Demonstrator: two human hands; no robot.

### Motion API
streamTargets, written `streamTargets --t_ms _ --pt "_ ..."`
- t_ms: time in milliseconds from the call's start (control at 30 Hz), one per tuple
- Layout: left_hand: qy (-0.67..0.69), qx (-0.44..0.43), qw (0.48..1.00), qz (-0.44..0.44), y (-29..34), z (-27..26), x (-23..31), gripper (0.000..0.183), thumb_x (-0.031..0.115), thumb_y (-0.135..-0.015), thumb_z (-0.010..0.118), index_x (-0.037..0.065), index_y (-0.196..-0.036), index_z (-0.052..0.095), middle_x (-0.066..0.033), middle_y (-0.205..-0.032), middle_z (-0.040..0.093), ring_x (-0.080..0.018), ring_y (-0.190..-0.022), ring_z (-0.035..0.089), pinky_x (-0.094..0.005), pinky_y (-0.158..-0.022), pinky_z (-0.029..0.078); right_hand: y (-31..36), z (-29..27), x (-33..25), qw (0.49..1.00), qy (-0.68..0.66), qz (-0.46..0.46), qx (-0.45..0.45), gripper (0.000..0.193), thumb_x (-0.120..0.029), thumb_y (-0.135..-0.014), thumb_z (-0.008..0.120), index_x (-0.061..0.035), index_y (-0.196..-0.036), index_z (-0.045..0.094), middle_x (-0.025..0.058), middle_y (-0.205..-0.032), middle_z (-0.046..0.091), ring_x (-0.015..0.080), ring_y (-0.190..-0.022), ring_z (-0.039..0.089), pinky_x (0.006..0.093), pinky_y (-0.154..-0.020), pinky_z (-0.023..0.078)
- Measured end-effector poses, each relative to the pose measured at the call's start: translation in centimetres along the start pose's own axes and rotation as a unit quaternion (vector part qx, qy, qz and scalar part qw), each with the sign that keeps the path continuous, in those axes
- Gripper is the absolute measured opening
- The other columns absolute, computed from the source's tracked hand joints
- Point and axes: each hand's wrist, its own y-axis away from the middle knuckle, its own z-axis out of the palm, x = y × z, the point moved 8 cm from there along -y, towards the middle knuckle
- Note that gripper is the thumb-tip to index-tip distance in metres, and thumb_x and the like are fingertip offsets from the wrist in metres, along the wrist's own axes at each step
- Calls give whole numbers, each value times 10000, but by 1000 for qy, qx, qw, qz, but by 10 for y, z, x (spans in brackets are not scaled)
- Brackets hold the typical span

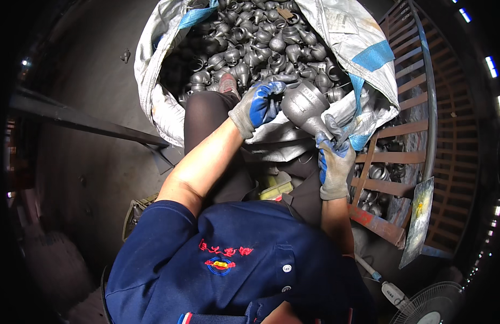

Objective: The recorder is sitting and inspecting/cleaning metal industrial components from a large bulk bag using a small manual tool.

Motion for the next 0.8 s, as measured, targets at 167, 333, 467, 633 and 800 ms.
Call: streamTargets --t_ms 167,333,467,633,800 --pt "41 -14 999 -5 -3 3 -2 364 75 -886 443 -10 -1240 437 -144 -1226 503 -222 -1124 504 -350 -981 406 3 -4 6 998 -21 51 -18 466 31 -740 622 50 -1186 488 43 -826 599 24 -580 500 151 -542 418" --pt "50 -47 997 41 11 35 20 376 124 -883 498 32 -1244 448 -63 -1079 590 -62 -827 595 -138 -608 512 3 -15 35 984 -87 153 15 378 -65 -811 578 15 -1167 481 69 -736 575 34 -441 392 161 -388 308" --pt "18 -31 999 37 13 34 19 392 134 -877 513 53 -1255 447 -23 -1008 597 -51 -804 582 -134 -595 493 5 -14 43 956 -216 200 10 256 -162 -872 544 -29 -1084 488 134 -747 592 50 -402 346 177 -346 258" --pt "-58 -39 996 57 7 33 15 407 145 -869 541 46 -1254 453 -62 -1140 555 -170 -1092 505 -320 -968 381 11 -23 71 915 -310 260 3 286 -288 -930 425 -36 -1044 496 139 -734 570 80 -384 376 193 -325 305" --pt "-86 -38 994 62 4 29 12 397 145 -867 555 42 -1240 465 -76 -1170 547 -170 -1098 506 -312 -935 415 11 -25 74 917 -291 272 -12 266 -264 -934 387 -39 -1031 491 149 -804 559 92 -395 394 201 -320 322"
